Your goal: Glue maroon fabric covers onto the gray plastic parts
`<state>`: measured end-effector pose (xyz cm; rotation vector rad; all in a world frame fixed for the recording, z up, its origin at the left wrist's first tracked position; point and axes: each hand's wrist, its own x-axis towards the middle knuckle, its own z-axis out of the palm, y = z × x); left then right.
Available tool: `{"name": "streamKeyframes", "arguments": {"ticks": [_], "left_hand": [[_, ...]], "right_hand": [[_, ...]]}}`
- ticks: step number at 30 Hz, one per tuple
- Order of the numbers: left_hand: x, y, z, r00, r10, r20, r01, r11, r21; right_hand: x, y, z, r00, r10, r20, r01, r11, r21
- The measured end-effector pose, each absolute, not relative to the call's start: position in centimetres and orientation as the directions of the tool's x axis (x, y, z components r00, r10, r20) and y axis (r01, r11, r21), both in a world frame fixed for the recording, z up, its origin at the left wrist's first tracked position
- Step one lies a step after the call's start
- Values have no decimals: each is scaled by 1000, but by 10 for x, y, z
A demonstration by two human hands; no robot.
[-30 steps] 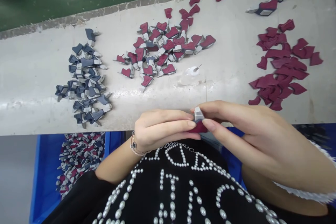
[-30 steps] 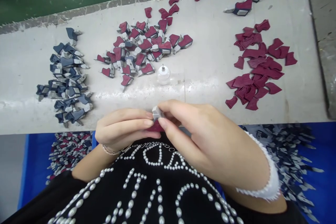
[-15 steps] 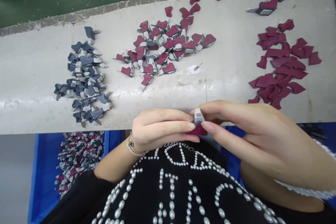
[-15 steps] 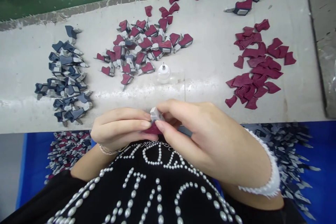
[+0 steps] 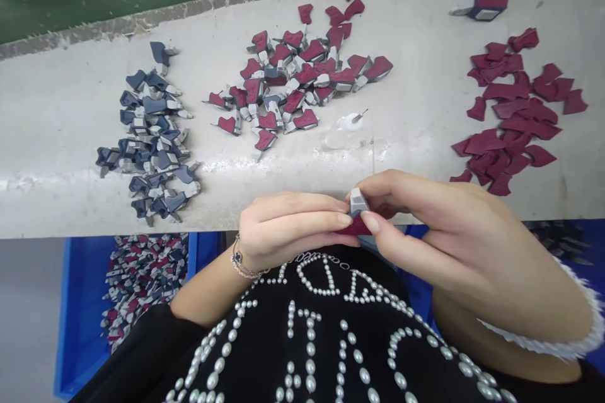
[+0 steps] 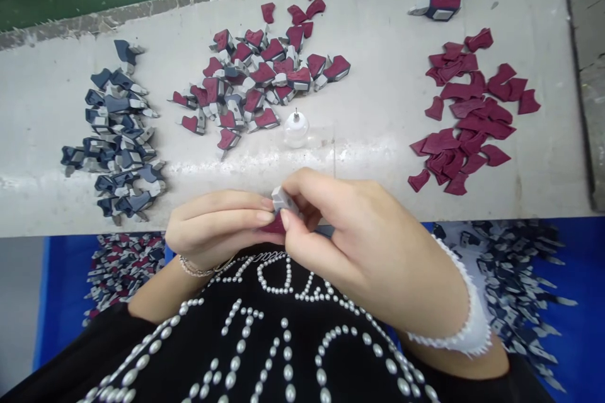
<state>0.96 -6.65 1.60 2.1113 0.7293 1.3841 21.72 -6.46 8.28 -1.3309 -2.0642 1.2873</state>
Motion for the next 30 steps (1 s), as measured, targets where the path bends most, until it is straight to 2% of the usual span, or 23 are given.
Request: {"name": "streamKeyframes", "arguments": {"ticks": [9,15,20,24,30], "left_hand": [[9,-61,11,244,723,646,126,-684,719],[10,-62,5,199,731,653,140,-680,719],[9,-64,0,254,844,473,187,-522,832],[6,-67,8,363,869,336,281,-445,850],[7,-74,16,331,891,310,206,-388,898]], "right_hand": [[217,-73,74,-554,816,-166,443,120,-889],[215,-73,69,-532,840,-108,461,180,-869],[218,-66,65,-545,834,-84,506,247,-826],[220,-66,65,-591,803,-76,537,322,-779],[223,-72,69,-661,748,-57,528,411,-743]]}}
